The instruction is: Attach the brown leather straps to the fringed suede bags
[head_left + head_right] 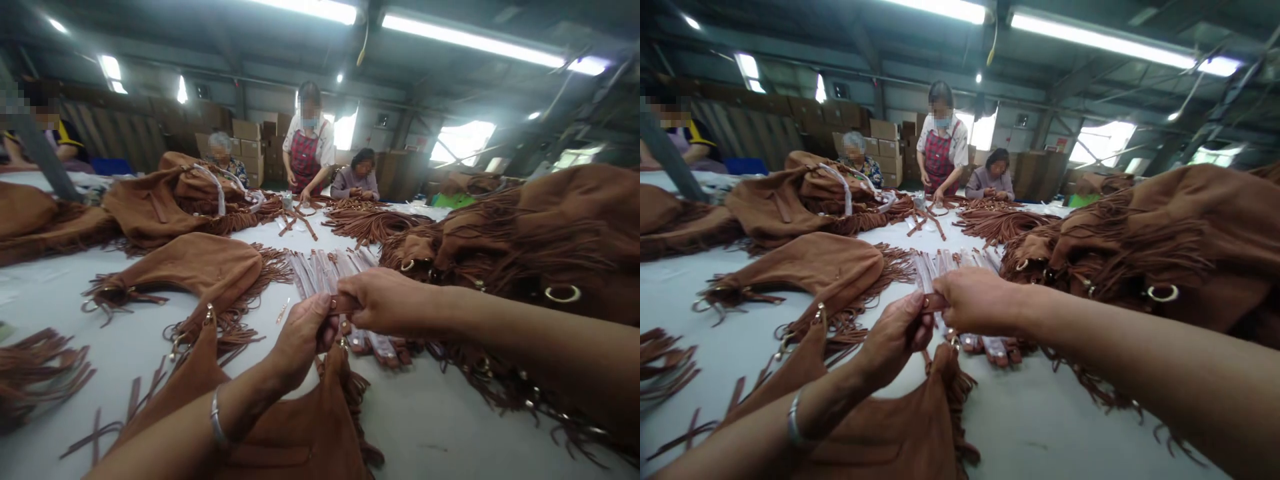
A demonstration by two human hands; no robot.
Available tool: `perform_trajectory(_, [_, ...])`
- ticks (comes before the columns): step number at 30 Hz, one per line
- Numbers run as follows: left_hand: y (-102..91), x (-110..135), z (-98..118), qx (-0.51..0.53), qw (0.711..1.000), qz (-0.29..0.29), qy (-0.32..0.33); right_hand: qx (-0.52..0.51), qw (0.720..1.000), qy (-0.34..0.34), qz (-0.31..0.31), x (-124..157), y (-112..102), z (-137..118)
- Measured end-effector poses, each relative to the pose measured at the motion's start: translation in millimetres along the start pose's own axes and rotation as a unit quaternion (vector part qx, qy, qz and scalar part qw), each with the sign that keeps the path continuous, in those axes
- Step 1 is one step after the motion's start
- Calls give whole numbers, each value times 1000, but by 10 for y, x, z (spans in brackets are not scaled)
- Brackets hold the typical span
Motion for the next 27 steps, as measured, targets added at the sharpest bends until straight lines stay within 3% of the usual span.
perform_trajectory(2, [77,54,19,-12,999,-34,-9,-170,983,-32,-60,142,29,-10])
perform_trajectory(4, [173,118,52,-41,997,-68,-14,-277,954,-75,-85,264,54,-34])
perform_trajectory(8, [330,258,189,-91,991,-95,-30,-342,928,-138,-52,425,85,-82])
perform_trajectory(10, [292,331,326,-149,984,-91,-26,-346,928,-134,-21,470,106,-102])
perform_trajectory(12, [69,427,512,-266,963,-44,-11,-364,925,-109,13,495,127,-133])
perform_trajectory(13, [-127,498,613,-336,942,9,-9,-373,922,-99,37,500,132,-163])
perform_trajectory(16, [-901,845,873,-469,854,219,-49,-367,915,-127,107,445,174,-400])
perform_trajectory(18, [-1360,1092,931,-476,823,293,-96,-347,917,-158,116,297,326,-654])
perform_trajectory(21, [-1775,1305,845,-443,821,306,-190,-307,937,-150,80,-101,796,-1021])
perform_trajectory(24, [-1892,1290,697,-409,835,274,-245,-276,949,-129,87,-491,1315,-1233])
perform_trajectory(27, [-1930,1139,589,-412,836,254,-260,-272,947,-130,108,-680,1675,-1288])
Point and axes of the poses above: each hand's wrist, its own x-axis away from the middle knuckle, its own y-axis out of the palm, z = x × y, the point moved 5 cm from there along -x, towards the middle knuckle, and after that the axes turned 12 degrees about -z, right-handed, at the moved point
